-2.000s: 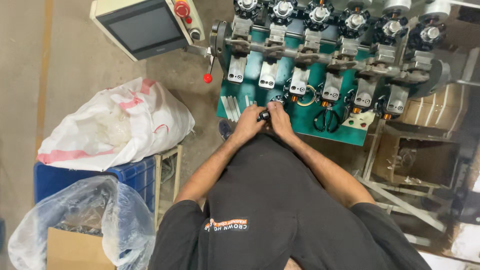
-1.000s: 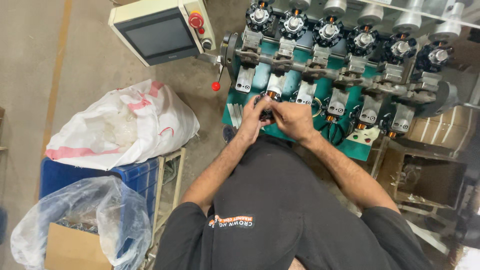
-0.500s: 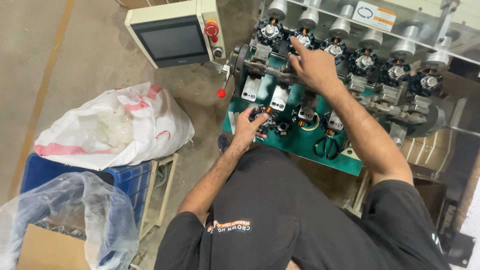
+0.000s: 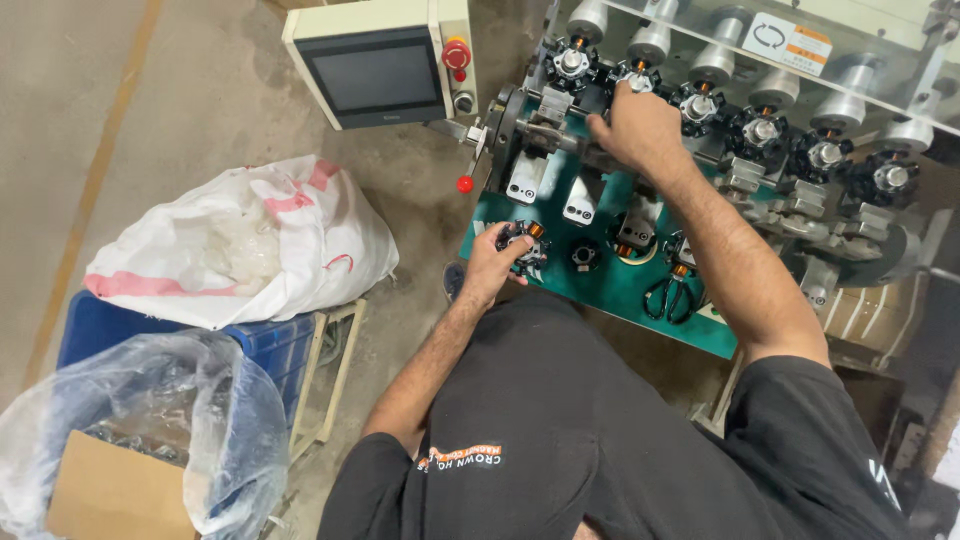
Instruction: The person works at a multi-station rotary production machine, fitting small components into the machine's stations and trimming with scissors. They then wrap finished round parts in plastic film and place them into a lined bin, and return to loading and adjusting parts on the machine.
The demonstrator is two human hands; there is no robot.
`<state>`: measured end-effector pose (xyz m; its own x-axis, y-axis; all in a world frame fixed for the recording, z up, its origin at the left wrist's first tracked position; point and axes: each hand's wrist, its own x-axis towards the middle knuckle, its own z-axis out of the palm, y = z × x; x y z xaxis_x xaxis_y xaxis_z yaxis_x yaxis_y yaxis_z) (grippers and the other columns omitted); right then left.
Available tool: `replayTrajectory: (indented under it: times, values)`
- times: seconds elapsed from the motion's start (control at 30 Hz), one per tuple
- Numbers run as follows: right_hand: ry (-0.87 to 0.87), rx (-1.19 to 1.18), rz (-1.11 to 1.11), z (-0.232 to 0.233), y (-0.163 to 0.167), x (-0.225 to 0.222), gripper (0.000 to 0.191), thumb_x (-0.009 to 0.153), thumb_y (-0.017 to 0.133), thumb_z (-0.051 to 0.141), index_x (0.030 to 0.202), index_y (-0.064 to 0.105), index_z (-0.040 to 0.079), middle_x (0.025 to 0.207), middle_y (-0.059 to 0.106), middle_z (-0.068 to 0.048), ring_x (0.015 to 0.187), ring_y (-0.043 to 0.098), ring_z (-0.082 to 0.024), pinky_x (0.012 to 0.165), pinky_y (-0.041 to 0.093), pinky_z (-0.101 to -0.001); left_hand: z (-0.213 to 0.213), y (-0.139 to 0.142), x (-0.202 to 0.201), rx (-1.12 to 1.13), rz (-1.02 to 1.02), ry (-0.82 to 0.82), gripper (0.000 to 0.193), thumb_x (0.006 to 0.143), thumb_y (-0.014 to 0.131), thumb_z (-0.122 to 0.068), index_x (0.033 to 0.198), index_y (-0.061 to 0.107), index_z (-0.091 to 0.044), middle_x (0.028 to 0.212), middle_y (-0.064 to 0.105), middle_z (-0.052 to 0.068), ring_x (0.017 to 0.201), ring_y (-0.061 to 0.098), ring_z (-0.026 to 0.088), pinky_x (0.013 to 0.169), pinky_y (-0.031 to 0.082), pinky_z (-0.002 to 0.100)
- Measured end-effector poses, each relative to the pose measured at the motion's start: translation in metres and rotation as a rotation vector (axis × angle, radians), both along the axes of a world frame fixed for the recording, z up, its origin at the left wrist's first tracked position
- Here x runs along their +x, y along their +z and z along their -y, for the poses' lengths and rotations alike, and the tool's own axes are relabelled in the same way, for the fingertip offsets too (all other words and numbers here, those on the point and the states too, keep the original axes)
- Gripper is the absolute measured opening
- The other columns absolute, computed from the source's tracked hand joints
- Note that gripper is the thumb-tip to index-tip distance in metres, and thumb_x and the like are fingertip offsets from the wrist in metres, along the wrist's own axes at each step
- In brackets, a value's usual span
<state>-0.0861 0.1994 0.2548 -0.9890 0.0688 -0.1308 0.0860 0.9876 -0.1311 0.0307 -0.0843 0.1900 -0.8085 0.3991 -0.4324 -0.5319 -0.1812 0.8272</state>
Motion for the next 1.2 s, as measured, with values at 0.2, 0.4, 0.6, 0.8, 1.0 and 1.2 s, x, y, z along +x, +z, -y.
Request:
replayTrajectory:
  times: [0.2,0.4,0.6,0.8,1.0,1.2]
  values:
    - [0.039,-0.255,-0.329,0.026,-0.006,0.065,0.053,0.103,0.067,0.036,0.142,0.058,0.001,0.072,0.070,-0.018,0.067,0.068,-0.040,0.061,0.053,-0.0522,-0.001,-0.004,-0.003,-0.002,0.017,-0.032,0.024,0.092,0.073,-0.017,0.110,0.066,-0.003,0.092,0.074,0.006,0.077,0.075,0.015,0.045,0.055,0.027]
    - [-0.384,-0.952,0.046,0.096,-0.136,0.193,0.021,0.098,0.069,0.030,0.094,0.072,0.009,0.067,0.067,-0.006,0.054,0.062,-0.016,0.049,0.045,-0.0312,0.015,-0.017,-0.013,0.029,0.134,0.101,0.021,0.090,0.074,-0.011,0.107,0.066,-0.001,0.089,0.071,0.007,0.070,0.071,0.015,0.053,0.060,0.033]
    - [-1.336,-1.711,0.564,0.110,-0.268,0.232,0.022,0.097,0.067,0.034,0.089,0.070,0.014,0.071,0.069,0.003,0.050,0.052,-0.007,0.040,0.036,-0.0231,0.037,-0.043,-0.013,-0.091,0.251,0.022,0.018,0.090,0.072,-0.011,0.103,0.063,-0.002,0.087,0.070,0.007,0.070,0.070,0.016,0.058,0.063,0.036]
    - [-1.488,-1.733,0.501,0.115,-0.291,0.197,0.019,0.097,0.075,0.023,0.087,0.069,0.008,0.072,0.067,0.001,0.051,0.050,-0.005,0.041,0.035,-0.0212,0.042,-0.061,-0.007,-0.144,0.324,-0.067,0.020,0.088,0.072,-0.011,0.103,0.063,-0.002,0.087,0.067,0.006,0.069,0.069,0.014,0.054,0.062,0.034]
    - [-1.137,-1.359,0.123,0.128,-0.229,0.173,0.019,0.092,0.075,0.018,0.080,0.066,0.005,0.062,0.058,0.000,0.045,0.044,-0.008,0.039,0.030,-0.0266,0.044,-0.049,-0.001,-0.309,-0.202,-0.216,0.029,0.089,0.076,-0.008,0.114,0.063,-0.001,0.100,0.068,0.008,0.092,0.068,0.022,0.078,0.057,0.039]
    - [-0.527,-1.467,0.114,0.112,-0.095,0.172,0.018,0.096,0.071,0.019,0.086,0.070,0.004,0.068,0.060,0.005,0.056,0.047,-0.002,0.048,0.035,-0.0225,0.043,-0.004,-0.003,-0.471,-1.104,-0.364,0.063,0.071,0.075,0.004,0.130,0.053,-0.004,0.112,0.062,0.014,0.106,0.064,0.037,0.093,0.052,0.044]
